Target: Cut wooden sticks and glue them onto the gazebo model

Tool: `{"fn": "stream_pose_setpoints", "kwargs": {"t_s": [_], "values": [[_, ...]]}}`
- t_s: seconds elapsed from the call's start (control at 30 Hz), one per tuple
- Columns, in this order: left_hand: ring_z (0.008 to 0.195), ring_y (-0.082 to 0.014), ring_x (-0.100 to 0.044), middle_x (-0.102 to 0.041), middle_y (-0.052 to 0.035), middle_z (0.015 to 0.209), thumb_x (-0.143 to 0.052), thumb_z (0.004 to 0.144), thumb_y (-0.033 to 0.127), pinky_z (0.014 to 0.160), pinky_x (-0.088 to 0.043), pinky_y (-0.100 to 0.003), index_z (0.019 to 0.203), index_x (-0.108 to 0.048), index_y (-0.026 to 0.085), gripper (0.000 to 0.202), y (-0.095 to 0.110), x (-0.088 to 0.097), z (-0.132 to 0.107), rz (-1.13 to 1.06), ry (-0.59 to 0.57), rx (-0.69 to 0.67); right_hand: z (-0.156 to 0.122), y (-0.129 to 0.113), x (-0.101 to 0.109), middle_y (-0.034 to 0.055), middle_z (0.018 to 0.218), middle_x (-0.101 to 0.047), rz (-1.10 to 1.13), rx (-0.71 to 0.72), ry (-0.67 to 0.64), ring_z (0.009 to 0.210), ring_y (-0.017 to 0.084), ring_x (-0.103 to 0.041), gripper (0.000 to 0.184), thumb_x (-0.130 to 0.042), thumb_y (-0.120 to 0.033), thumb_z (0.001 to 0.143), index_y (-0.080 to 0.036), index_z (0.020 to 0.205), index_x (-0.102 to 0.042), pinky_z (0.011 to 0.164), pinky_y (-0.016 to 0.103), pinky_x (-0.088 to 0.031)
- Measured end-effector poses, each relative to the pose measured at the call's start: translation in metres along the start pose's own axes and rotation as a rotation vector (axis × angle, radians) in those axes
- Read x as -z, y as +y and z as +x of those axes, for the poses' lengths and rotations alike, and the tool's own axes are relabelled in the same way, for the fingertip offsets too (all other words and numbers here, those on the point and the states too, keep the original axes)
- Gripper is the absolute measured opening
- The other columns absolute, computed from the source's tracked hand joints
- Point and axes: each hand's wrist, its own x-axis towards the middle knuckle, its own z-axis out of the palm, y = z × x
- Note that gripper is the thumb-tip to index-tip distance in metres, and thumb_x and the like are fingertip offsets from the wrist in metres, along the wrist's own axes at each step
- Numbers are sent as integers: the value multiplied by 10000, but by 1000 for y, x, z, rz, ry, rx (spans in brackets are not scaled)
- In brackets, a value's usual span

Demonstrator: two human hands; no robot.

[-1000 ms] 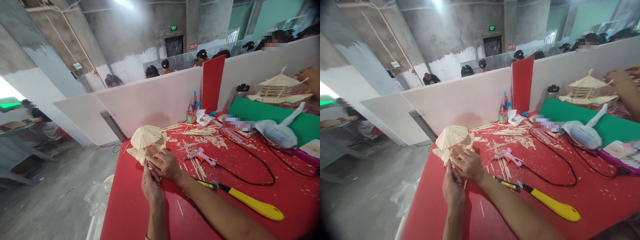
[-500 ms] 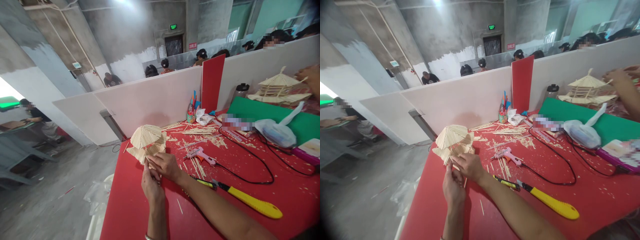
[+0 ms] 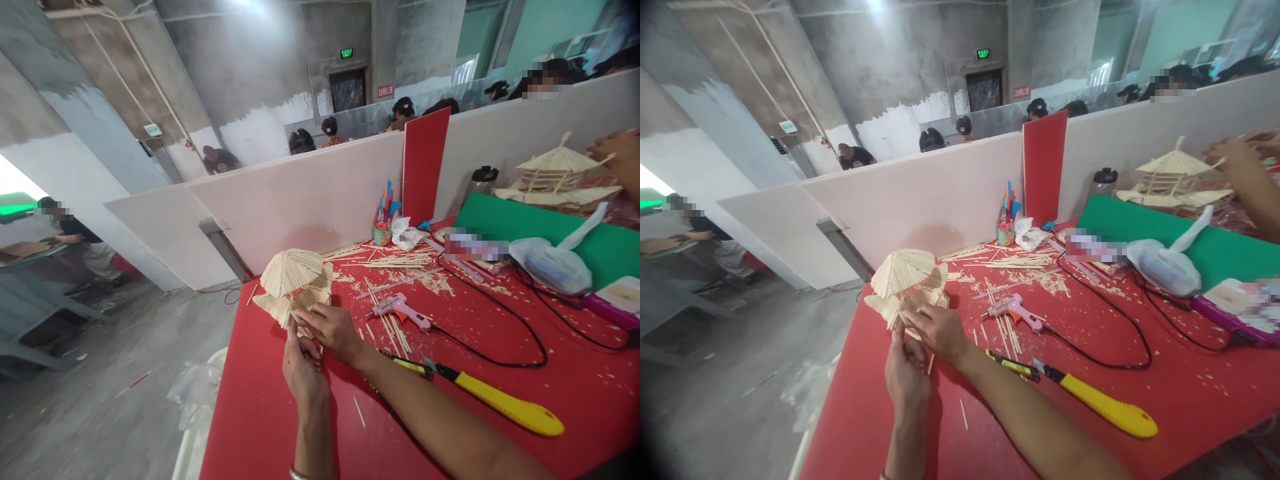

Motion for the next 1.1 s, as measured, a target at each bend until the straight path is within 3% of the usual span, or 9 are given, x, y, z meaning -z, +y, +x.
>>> {"fn": "stream_pose_setpoints", "kwargs": {"t_s": [0.23, 0.4, 0.67, 1.1], "values": [[376, -47, -290, -371, 104, 428, -764, 653, 552, 386, -199, -184, 1182, -689, 172, 656, 4, -4, -3, 3, 18, 25, -3, 3, -2, 9, 772, -647, 6, 21, -52, 652, 98, -581, 338, -503, -435, 996, -239, 1195, -692, 538, 221, -357], [370, -45, -297, -372, 106, 427, -755, 666, 543, 390, -197, -186, 1186, -688, 183, 636, 5, -4, -3, -3, 19, 23, -1, 1, -2, 7, 750, -641, -15, 5, -63, 636, 95, -581, 306, -499, -386, 1008, -234, 1183, -699, 537, 219, -364], [365, -45, -293, -374, 100, 409, -738, 705, 524, 387, -202, -186, 1060, -723, 171, 501, 3, -4, -2, -10, 18, 26, 2, -4, -2, 33, 788, -698, -8, -53, -30, 656, 116, -618, 328, -471, -371, 1023, -186, 1194, -679, 580, 226, -431], [381, -55, -280, -384, 98, 396, -741, 679, 571, 383, -207, -177, 1210, -672, 156, 678, -2, 0, 2, -22, -6, 20, 1, -5, -2, 40, 789, -695, 62, -68, 8, 661, 122, -615, 355, -422, -380, 1036, -182, 1138, -699, 591, 227, -440]]}}
